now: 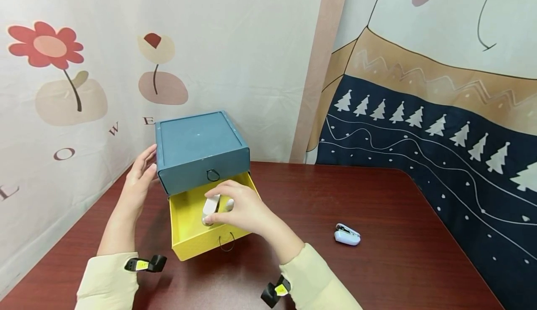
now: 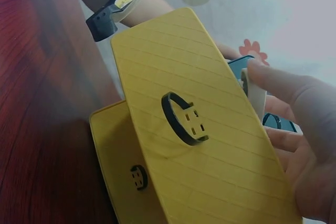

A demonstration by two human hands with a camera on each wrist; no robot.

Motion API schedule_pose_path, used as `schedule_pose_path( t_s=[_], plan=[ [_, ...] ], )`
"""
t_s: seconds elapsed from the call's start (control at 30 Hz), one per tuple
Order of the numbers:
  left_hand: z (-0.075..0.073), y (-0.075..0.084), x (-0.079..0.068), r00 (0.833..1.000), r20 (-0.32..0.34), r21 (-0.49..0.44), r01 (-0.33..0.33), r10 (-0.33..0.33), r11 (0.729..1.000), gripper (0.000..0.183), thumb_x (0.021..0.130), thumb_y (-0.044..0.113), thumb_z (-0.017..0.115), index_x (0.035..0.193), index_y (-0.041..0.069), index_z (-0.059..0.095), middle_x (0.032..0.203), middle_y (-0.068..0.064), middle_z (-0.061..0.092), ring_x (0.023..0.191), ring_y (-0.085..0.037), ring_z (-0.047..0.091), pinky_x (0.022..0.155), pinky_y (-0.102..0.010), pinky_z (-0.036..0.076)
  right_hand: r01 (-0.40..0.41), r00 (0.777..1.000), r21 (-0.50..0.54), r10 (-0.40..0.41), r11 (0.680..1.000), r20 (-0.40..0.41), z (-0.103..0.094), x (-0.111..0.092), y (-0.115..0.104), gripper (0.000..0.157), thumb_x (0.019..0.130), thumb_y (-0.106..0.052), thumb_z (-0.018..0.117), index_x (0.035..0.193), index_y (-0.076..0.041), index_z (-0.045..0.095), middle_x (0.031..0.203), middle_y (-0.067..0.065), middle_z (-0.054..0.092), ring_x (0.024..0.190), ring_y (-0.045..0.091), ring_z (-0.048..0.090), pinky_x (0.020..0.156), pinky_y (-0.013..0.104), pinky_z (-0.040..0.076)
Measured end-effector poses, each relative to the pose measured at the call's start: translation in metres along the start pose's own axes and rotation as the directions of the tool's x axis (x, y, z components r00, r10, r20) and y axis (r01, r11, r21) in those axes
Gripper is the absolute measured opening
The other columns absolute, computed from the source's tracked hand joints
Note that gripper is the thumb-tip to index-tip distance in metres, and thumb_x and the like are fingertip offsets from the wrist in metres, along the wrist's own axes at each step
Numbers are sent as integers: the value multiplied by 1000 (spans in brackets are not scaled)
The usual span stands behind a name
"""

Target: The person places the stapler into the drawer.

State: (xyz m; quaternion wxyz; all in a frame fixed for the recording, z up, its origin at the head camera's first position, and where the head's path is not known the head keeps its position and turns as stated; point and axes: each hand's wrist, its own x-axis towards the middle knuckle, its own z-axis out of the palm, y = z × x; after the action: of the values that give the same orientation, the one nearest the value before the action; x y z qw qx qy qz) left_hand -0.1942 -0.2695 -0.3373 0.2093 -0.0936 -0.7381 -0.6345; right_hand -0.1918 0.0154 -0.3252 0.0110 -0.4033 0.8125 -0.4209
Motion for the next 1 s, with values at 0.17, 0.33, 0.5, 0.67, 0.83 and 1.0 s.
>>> schedule_pose_path(
  t_s=[0.17, 0.33, 0.5, 0.67, 0.83, 1.0],
  plan=[
    [0, -1, 0, 1000, -2, 6, 2, -2, 1000, 51, 101, 18, 46, 151, 16, 31, 141, -8, 35, 124, -14, 37, 85, -16, 40, -19, 999, -60, 22, 998, 50, 4, 2, 3, 47, 78, -36, 80, 119, -18, 68, 116, -11, 58, 107, 16, 53, 86, 34, 48],
    [0, -1, 0, 1000, -5, 5, 3, -3, 1000, 51, 101, 18, 46, 151, 17, 31, 141, -5, 36, 124, -13, 37, 85, -17, 40, -45, 992, -147, 61, 988, 107, 6, 5, 2, 45, 80, -37, 78, 121, -20, 67, 120, -10, 58, 109, 12, 53, 88, 29, 45],
    [1, -1, 0, 1000, -3, 6, 2, -2, 1000, 51, 101, 18, 46, 151, 17, 31, 142, -5, 35, 124, -14, 37, 86, -17, 40, -96, 981, -196, 125, 976, 145, 4, 8, -1, 44, 80, -37, 77, 120, -21, 67, 119, -9, 61, 107, 13, 54, 88, 27, 43],
    [0, -1, 0, 1000, 0, 8, 0, 0, 1000, 52, 102, 18, 46, 151, 17, 30, 142, -6, 35, 124, -13, 36, 85, -16, 40, -134, 971, -208, 170, 969, 166, 3, 9, 1, 44, 80, -36, 77, 120, -21, 67, 119, -8, 61, 110, 14, 53, 91, 28, 42],
    [0, -2, 0, 1000, 1, 4, 3, -3, 1000, 52, 101, 18, 46, 151, 17, 31, 142, -8, 35, 125, -14, 36, 86, -17, 40, -144, 971, -187, 175, 972, 165, 3, 8, 0, 43, 83, -35, 75, 123, -22, 66, 125, -7, 58, 117, 13, 50, 96, 31, 40],
    [0, -2, 1, 1000, 2, 5, 12, -12, 1000, 52, 101, 18, 46, 151, 18, 31, 143, -10, 34, 127, -18, 35, 85, -17, 40, -71, 995, -109, 79, 992, 63, 3, -1, 1, 40, 86, -32, 73, 122, -19, 65, 122, -9, 59, 116, 14, 51, 95, 33, 41]
  ],
)
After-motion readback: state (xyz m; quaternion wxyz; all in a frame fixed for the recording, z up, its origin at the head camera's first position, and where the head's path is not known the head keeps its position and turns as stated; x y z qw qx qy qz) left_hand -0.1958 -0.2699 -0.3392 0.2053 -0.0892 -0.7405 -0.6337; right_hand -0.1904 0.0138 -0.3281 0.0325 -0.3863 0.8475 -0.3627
